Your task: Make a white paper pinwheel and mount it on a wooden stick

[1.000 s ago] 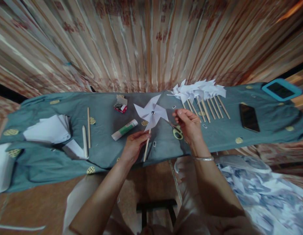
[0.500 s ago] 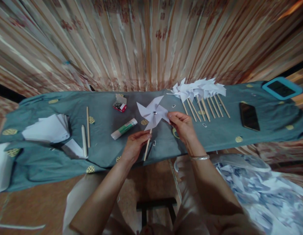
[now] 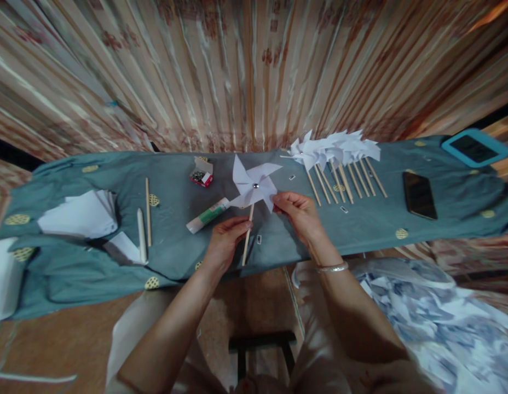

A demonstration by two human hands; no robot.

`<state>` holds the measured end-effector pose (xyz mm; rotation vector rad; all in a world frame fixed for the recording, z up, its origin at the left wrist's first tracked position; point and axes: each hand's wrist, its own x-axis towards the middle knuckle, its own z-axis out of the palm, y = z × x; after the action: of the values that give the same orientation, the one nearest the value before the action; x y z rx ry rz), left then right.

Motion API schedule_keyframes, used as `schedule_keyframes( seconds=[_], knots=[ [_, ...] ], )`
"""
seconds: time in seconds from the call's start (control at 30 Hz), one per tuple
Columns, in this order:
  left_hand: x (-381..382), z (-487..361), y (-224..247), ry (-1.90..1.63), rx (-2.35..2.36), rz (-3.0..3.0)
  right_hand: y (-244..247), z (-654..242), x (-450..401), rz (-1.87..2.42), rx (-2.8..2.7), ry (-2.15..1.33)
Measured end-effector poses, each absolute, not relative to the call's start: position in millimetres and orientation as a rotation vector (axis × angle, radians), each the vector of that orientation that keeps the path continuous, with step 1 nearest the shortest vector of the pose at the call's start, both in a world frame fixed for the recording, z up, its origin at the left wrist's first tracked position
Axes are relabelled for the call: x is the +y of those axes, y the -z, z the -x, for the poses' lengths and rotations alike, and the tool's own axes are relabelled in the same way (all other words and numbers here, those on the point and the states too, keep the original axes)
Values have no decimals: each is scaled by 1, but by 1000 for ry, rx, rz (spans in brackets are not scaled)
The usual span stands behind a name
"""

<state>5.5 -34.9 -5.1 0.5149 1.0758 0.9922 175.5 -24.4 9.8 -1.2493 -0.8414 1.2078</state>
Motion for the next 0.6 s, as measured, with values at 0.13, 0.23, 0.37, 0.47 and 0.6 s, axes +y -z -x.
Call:
schedule_keyframes(
  seconds=[0.13,0.23,0.37,0.47,0.6],
  knots=[
    [-34,-5,5,-1004,1073,-495,-11,-171,-26,1237,-831,-1255],
    [-35,-5,5,-1004,1068,-492,-11,-168,-27,1228,-839,-1278],
    [-35,-4,5,-1012,1060,-506,-9,-164,-28,1218,-868,-1314],
    [-35,-5,6,-1022,1054,-500,-8,-162,-29,1216,-877,-1320],
    [-34,-5,7,-1020,1044,-491,-5,-159,-28,1222,-899,-1325]
  ],
)
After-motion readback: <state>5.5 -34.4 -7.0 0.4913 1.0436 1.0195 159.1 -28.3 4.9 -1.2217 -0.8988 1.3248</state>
